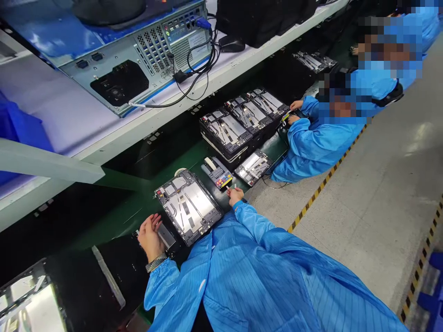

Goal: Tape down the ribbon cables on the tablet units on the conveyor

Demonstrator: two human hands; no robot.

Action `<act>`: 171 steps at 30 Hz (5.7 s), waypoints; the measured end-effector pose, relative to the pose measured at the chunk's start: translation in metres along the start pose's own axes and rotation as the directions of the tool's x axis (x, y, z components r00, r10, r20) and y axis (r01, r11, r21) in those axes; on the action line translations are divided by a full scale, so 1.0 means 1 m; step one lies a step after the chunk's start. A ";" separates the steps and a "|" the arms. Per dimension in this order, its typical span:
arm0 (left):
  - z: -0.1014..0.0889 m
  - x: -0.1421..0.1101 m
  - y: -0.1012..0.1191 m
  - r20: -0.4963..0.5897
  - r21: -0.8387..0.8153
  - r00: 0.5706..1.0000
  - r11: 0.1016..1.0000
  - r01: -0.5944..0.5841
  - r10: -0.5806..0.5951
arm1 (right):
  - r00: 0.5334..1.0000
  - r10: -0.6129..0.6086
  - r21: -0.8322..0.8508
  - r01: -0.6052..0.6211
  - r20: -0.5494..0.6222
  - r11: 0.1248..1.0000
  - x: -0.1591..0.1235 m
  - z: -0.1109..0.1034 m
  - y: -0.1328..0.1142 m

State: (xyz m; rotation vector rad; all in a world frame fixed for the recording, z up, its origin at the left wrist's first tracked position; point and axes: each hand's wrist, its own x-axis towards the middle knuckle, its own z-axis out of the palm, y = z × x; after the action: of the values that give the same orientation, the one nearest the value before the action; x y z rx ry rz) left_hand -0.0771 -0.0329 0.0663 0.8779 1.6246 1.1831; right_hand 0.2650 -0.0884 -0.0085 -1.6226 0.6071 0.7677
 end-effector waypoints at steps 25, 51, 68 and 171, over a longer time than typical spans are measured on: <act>0.164 -0.013 0.159 0.679 0.701 0.734 0.282 -0.655 0.013 | 0.145 -0.356 0.097 0.809 0.923 0.580 -0.098 0.091 -0.101; 0.163 0.049 0.176 0.683 0.707 0.650 0.528 -0.471 -0.333 | -0.120 0.141 0.058 0.923 0.983 0.381 -0.129 0.115 -0.161; 0.158 0.047 0.173 0.718 0.666 0.638 0.543 -0.512 -0.279 | -0.033 0.109 0.032 0.999 0.993 0.004 -0.152 0.111 -0.148; 0.071 -0.007 0.065 0.302 -0.030 0.949 0.996 -0.085 0.090 | -0.308 0.117 0.280 0.938 0.944 0.207 -0.195 0.128 -0.074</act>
State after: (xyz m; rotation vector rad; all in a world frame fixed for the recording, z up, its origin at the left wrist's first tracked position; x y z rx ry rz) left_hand -0.0060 0.0007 0.1216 1.0734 1.3369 1.0609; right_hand 0.1744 0.0465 0.1739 -1.1840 -1.9617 1.1083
